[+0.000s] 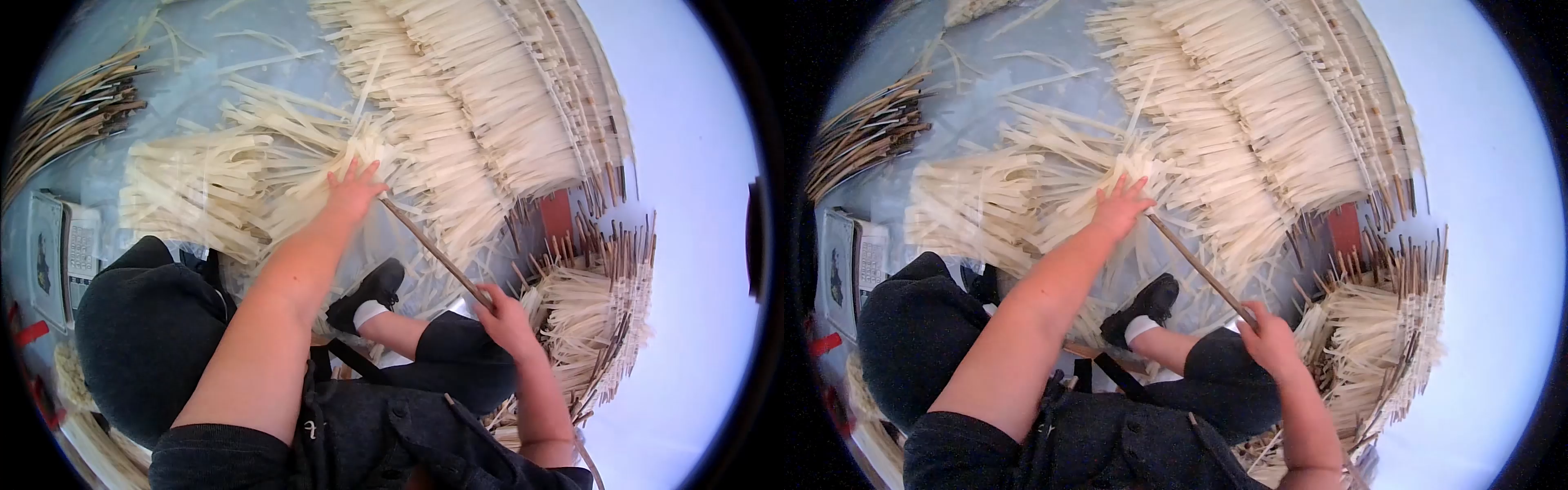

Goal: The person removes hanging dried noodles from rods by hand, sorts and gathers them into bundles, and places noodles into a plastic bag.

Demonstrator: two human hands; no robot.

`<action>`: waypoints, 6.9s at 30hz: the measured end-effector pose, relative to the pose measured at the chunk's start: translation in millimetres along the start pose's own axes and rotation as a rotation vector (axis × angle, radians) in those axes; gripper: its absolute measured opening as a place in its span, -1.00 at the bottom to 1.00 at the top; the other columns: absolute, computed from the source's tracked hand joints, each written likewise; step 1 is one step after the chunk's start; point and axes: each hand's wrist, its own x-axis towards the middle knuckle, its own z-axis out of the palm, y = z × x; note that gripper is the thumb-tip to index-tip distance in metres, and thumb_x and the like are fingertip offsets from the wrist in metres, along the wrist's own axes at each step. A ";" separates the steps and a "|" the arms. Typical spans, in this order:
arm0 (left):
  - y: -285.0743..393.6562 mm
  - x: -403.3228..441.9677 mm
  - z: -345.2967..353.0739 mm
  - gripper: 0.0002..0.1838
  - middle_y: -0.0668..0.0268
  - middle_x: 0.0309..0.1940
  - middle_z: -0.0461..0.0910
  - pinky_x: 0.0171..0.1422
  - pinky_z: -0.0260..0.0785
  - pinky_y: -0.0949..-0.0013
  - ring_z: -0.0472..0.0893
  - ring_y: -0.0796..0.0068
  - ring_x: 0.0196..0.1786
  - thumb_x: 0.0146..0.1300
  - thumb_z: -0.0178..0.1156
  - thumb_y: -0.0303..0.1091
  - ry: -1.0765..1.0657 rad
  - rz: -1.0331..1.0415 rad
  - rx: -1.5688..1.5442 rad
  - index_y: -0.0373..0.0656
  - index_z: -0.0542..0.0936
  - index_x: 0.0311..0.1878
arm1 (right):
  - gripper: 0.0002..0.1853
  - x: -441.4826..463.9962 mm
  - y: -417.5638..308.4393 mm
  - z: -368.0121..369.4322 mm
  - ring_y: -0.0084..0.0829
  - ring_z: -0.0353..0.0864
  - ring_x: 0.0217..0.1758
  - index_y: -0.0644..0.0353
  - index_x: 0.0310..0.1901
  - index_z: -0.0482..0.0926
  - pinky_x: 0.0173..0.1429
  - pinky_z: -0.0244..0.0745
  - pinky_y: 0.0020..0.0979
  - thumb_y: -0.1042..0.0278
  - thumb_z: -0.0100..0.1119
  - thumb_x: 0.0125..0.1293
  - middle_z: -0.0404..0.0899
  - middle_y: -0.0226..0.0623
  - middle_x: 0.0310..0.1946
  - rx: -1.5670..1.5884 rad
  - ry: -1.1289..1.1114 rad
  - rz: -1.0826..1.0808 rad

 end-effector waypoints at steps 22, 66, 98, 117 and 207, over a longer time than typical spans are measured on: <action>1.3 -3.7 -3.4 -0.41 0.50 0.56 -0.15 0.41 -0.14 -0.54 -0.12 0.16 0.59 0.17 0.24 -0.38 0.004 -0.116 0.097 0.47 0.42 0.24 | -0.54 13.8 -13.9 14.9 -0.75 -0.04 -0.76 0.24 0.07 0.51 -0.70 -0.18 -0.64 0.01 -0.24 0.56 0.17 -0.60 -0.70 0.702 -0.439 0.444; 65.7 -88.0 -117.5 -0.51 0.15 0.21 0.42 0.14 0.52 0.13 0.55 0.13 0.11 0.35 0.16 -0.38 0.245 -0.566 -1.946 -0.07 0.33 0.33 | -0.71 -195.4 -57.1 -31.6 0.02 0.62 -0.34 0.10 -0.02 0.56 -0.27 0.50 -0.05 0.12 0.07 0.39 0.62 -0.05 -0.41 -0.237 0.564 -0.061; -64.5 -195.1 -268.2 -0.57 0.10 0.08 0.48 0.10 0.47 0.09 0.59 0.21 -0.02 0.53 -0.15 -0.08 1.053 0.085 -2.065 -0.31 0.34 0.13 | -0.71 -155.3 37.0 15.6 -0.37 0.23 -0.57 0.30 -0.41 0.49 -0.42 0.30 -0.37 0.26 0.37 0.16 0.33 -0.18 -0.64 0.256 0.520 -0.167; -34.0 -290.5 -368.7 -0.82 0.19 -0.05 0.57 0.11 0.58 0.14 0.63 0.24 0.01 0.46 0.02 -0.34 0.921 -0.102 -1.639 -0.21 0.36 -0.01 | -0.74 -43.2 -146.1 -26.3 -0.36 0.49 -0.52 0.24 0.01 0.53 -0.36 0.38 -0.40 0.28 0.09 0.41 0.48 -0.15 -0.57 0.369 0.554 -0.724; -75.4 132.8 -6.4 -0.61 0.08 -0.02 0.65 0.11 0.48 0.19 0.65 0.07 0.00 0.03 0.22 -0.32 -0.714 -0.095 0.575 -0.16 0.66 -0.02 | -0.23 268.9 -37.8 256.5 -0.24 0.49 0.06 0.40 0.21 0.32 0.13 0.38 -0.27 0.01 0.29 0.09 0.50 -0.04 0.04 1.656 0.177 0.726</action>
